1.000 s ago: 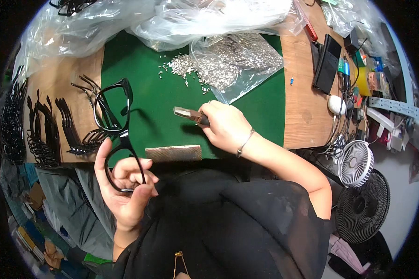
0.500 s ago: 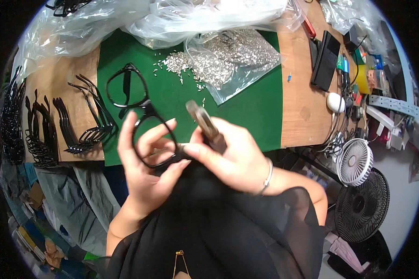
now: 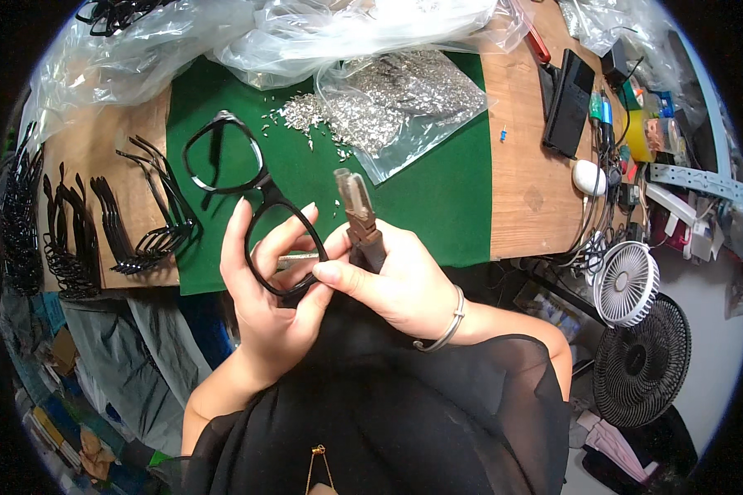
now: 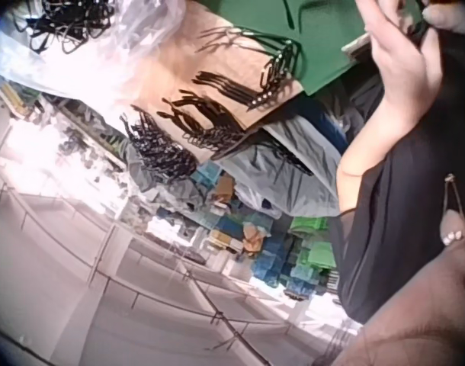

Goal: The person repeatedly picks up black eyeglass frames from a plastic bag and uses pliers to press or adjust the frame arms. Finished frames are placed on the table, and the process continues with new frames from the bag.

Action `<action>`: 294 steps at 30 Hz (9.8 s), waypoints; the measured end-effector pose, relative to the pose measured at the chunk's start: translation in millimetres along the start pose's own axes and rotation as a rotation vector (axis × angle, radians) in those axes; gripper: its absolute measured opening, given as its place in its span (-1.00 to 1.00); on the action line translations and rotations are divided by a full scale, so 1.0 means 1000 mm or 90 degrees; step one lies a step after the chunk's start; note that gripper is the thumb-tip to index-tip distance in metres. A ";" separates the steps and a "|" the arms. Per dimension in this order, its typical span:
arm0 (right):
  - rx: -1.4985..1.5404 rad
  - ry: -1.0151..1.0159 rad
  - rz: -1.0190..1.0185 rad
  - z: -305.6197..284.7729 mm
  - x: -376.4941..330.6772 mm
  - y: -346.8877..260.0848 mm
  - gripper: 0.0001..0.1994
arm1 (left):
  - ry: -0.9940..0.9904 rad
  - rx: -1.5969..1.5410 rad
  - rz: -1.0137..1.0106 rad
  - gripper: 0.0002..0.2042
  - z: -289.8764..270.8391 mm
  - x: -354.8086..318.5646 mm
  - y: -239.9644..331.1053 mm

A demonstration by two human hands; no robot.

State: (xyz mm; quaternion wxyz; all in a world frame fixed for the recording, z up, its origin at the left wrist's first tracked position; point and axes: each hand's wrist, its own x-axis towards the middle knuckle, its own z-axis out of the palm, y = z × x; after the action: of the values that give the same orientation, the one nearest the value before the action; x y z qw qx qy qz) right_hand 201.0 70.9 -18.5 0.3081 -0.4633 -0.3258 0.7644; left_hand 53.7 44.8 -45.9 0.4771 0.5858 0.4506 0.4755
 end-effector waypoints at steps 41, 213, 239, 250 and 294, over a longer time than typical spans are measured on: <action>-0.876 -0.090 -0.209 -0.055 0.023 0.029 -0.75 | -0.165 -0.164 -0.113 -0.16 -0.033 -0.011 -0.007; -0.901 0.090 -0.394 -0.040 0.041 0.017 -0.70 | 0.109 -0.116 -0.230 -0.37 -0.068 -0.013 0.002; -0.242 0.011 -0.177 0.014 0.009 0.014 -0.88 | 0.049 -0.046 -0.059 -0.17 -0.013 -0.013 0.000; -0.047 -0.077 0.019 0.009 0.014 0.008 -0.85 | 0.062 -0.009 -0.008 -0.19 -0.010 -0.016 -0.004; -0.765 -0.177 -0.101 -0.030 0.030 0.002 -0.66 | -0.024 -0.182 -0.271 -0.20 -0.043 -0.009 0.002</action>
State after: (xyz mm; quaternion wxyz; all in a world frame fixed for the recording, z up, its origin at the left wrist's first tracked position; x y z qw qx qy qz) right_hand 216.8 99.4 -45.8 0.0038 -0.4262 -0.7698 0.4752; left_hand 10.3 41.3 -41.0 0.6526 0.4136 0.4829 0.4121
